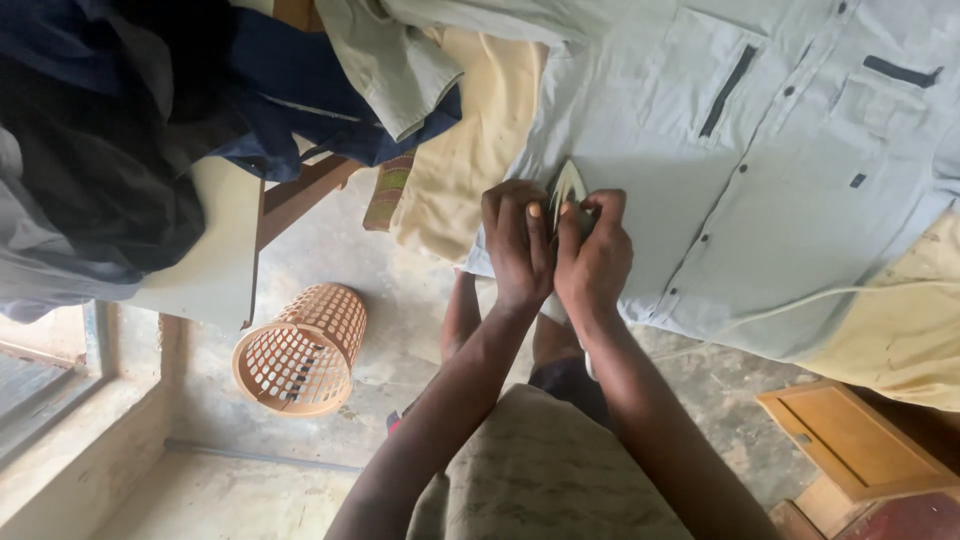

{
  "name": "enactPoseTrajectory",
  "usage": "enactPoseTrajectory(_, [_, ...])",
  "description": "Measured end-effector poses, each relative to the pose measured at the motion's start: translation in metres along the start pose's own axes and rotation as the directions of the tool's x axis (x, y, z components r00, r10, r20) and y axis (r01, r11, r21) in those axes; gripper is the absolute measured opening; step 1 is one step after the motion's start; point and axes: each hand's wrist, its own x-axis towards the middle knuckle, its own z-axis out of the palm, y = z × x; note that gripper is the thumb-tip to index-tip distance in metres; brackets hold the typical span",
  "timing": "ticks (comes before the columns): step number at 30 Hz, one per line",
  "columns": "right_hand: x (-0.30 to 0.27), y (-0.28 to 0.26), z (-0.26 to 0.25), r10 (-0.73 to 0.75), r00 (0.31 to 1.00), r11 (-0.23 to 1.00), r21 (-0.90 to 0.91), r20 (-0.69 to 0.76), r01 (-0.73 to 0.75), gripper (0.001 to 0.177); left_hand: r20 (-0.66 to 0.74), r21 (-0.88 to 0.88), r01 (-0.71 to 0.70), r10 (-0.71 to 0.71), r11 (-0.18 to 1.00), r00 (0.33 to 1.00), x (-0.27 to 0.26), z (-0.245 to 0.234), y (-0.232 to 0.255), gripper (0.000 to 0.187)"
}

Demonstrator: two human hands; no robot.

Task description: The person is ironing a light blue shirt on a bed.

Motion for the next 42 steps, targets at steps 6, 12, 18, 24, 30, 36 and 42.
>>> enactPoseTrajectory(6, [0.087,0.002,0.015,-0.005,0.999,0.994,0.108,-0.043,0.01,0.023,-0.001,-0.008,0.051,-0.051,0.999,0.999,-0.003,-0.017,-0.013,0.019])
enactPoseTrajectory(12, [0.15,0.03,0.046,-0.204,0.949,0.976,-0.119,-0.241,0.18,0.028,0.02,0.054,0.031,-0.032,0.998,0.999,-0.002,-0.031,-0.018,0.024])
enactPoseTrajectory(18, [0.036,-0.023,0.03,0.176,0.984,0.979,-0.101,-0.015,-0.177,0.03,-0.04,-0.121,0.277,-0.283,0.953,0.958,0.009,-0.041,-0.023,0.033])
enactPoseTrajectory(24, [0.012,-0.022,0.041,0.162,0.986,0.98,-0.122,0.049,-0.155,0.035,0.029,0.02,0.135,-0.136,0.991,0.99,0.006,-0.063,-0.025,0.025])
enactPoseTrajectory(30, [0.05,-0.025,0.043,0.123,0.991,0.991,-0.064,0.055,-0.12,0.034,0.099,0.021,0.326,-0.326,0.945,0.94,-0.005,-0.079,-0.03,0.032])
enactPoseTrajectory(36, [-0.028,-0.021,0.034,0.124,0.989,0.992,-0.015,0.079,-0.123,0.033,0.118,0.065,0.379,-0.384,0.923,0.916,-0.021,-0.102,-0.037,0.033])
enactPoseTrajectory(42, [-0.044,-0.023,0.035,0.202,0.963,0.972,-0.156,0.181,-0.175,0.036,0.117,0.106,0.242,-0.254,0.965,0.96,-0.029,-0.096,-0.04,0.023])
